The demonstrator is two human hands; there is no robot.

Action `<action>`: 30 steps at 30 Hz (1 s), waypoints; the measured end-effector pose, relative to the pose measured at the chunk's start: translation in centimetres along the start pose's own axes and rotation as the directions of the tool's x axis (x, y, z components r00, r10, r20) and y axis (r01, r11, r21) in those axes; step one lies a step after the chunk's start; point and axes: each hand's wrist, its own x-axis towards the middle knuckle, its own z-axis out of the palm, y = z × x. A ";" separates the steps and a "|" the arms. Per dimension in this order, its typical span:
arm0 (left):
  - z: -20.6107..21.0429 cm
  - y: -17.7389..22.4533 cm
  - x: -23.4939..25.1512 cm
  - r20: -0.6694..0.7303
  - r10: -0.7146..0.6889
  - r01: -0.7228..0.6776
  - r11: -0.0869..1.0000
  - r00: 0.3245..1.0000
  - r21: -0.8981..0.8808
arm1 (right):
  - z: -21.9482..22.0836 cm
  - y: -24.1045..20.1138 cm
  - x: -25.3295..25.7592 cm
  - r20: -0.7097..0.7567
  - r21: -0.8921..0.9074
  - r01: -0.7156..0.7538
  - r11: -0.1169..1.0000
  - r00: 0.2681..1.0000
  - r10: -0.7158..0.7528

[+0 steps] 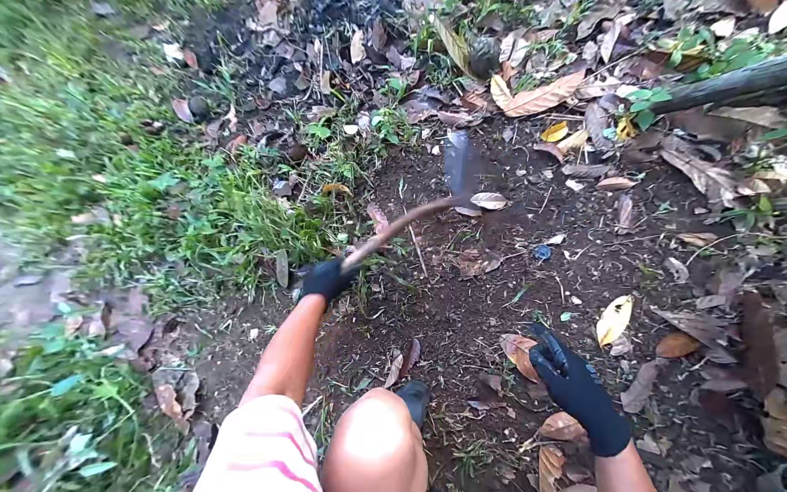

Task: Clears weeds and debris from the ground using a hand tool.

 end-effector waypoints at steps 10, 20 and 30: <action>7.9 -0.8 -18.6 0.160 -0.203 0.252 0.878 0.966 -0.407 | -0.3 -0.7 0.1 -0.074 0.039 0.052 0.998 0.996 -0.049; 9.3 -7.0 -6.2 0.077 -0.330 0.338 0.896 0.941 -0.288 | 0.8 0.2 1.4 0.015 -0.031 -0.068 0.997 0.998 0.068; 3.3 4.7 -10.3 0.158 0.067 -0.061 0.997 0.985 -0.039 | 0.1 0.0 1.9 -0.009 -0.016 -0.058 0.998 0.998 0.058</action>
